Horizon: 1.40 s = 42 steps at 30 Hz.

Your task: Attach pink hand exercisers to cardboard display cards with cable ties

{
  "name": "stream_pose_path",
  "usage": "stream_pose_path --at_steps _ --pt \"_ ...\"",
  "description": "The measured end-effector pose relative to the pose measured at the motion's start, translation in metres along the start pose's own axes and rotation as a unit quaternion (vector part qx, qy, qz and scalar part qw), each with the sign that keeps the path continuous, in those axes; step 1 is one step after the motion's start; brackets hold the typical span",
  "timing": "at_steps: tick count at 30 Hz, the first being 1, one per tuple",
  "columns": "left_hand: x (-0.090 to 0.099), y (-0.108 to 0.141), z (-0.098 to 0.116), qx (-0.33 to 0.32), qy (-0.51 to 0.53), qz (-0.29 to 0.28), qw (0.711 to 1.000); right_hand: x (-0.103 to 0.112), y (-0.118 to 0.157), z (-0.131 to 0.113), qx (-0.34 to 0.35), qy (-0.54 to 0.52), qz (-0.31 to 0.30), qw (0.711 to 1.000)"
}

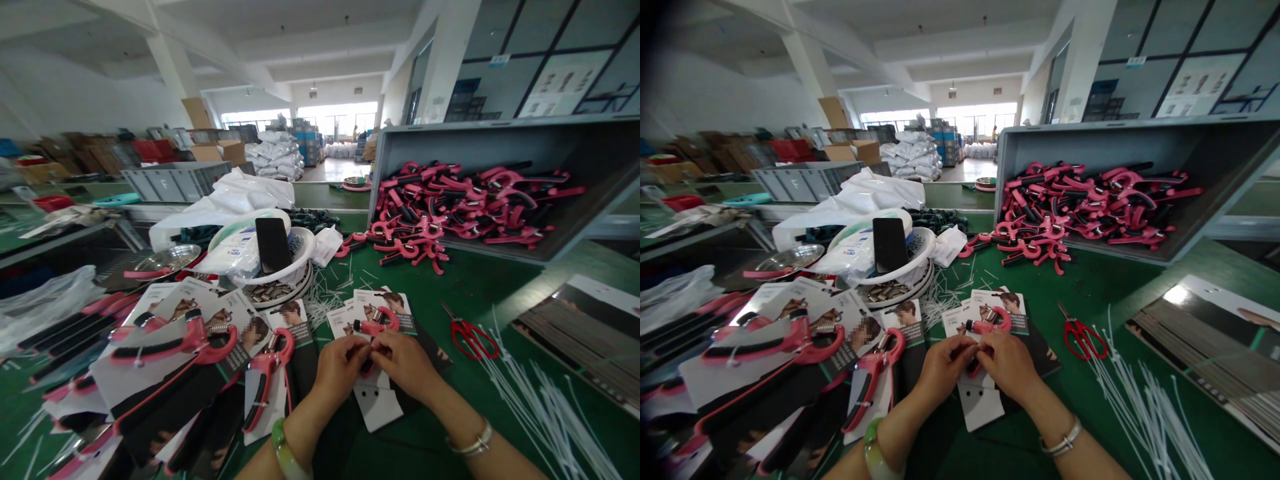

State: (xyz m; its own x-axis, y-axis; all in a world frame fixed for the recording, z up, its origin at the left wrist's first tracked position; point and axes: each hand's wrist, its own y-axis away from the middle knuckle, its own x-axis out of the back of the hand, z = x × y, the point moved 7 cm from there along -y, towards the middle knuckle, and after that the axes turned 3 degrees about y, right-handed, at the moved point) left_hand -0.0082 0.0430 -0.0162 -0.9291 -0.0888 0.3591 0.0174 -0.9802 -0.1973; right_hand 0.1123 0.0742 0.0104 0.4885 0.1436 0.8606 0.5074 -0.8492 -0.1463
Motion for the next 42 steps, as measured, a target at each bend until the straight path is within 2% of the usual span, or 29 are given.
stream_pose_path --at_steps 5,10,13,16,18,20,22,25,27,31,34,38,42 --pt "-0.001 -0.001 0.001 -0.016 -0.041 0.0 0.999 0.005 0.008 0.004 0.083 -0.097 0.062 0.99" --pt "-0.002 0.0 0.005 -0.018 -0.093 -0.013 0.995 0.009 0.013 -0.005 0.143 -0.05 0.115 0.982" --pt "-0.002 0.0 0.014 -0.033 -0.123 -0.015 0.992 0.018 0.021 -0.006 0.137 -0.028 0.197 0.97" --pt "-0.003 0.002 0.024 -0.045 -0.157 -0.019 0.986 0.028 0.032 0.004 0.088 -0.035 0.288 0.953" --pt "-0.004 0.004 0.03 -0.056 -0.167 -0.015 0.984 0.031 0.036 0.01 0.063 -0.047 0.316 0.946" --pt "-0.005 0.007 0.032 -0.069 -0.177 -0.013 0.982 0.031 0.034 0.011 0.058 -0.074 0.309 0.946" --pt "-0.004 0.009 0.028 -0.064 -0.194 -0.012 0.979 0.027 0.027 0.008 0.06 -0.115 0.271 0.954" --pt "0.002 0.009 0.012 -0.016 -0.202 0.003 0.979 0.016 0.018 0.0 0.059 -0.162 0.181 0.968" --pt "0.007 0.008 0.0 0.024 -0.175 0.024 0.984 0.009 0.019 -0.006 0.077 -0.151 0.149 0.974" --pt "0.01 0.005 -0.019 0.09 -0.113 0.044 0.988 -0.006 0.035 -0.014 0.165 -0.024 0.166 0.972" --pt "0.008 0.003 -0.018 0.098 -0.121 0.042 0.987 -0.017 0.042 -0.011 0.177 0.052 0.172 0.968" --pt "0.005 -0.001 -0.005 0.086 -0.183 0.018 0.979 -0.016 0.041 -0.008 0.16 0.023 0.157 0.974" --pt "0.003 -0.004 -0.004 0.091 -0.212 0.02 0.973 -0.01 0.039 -0.008 0.163 -0.025 0.162 0.973"
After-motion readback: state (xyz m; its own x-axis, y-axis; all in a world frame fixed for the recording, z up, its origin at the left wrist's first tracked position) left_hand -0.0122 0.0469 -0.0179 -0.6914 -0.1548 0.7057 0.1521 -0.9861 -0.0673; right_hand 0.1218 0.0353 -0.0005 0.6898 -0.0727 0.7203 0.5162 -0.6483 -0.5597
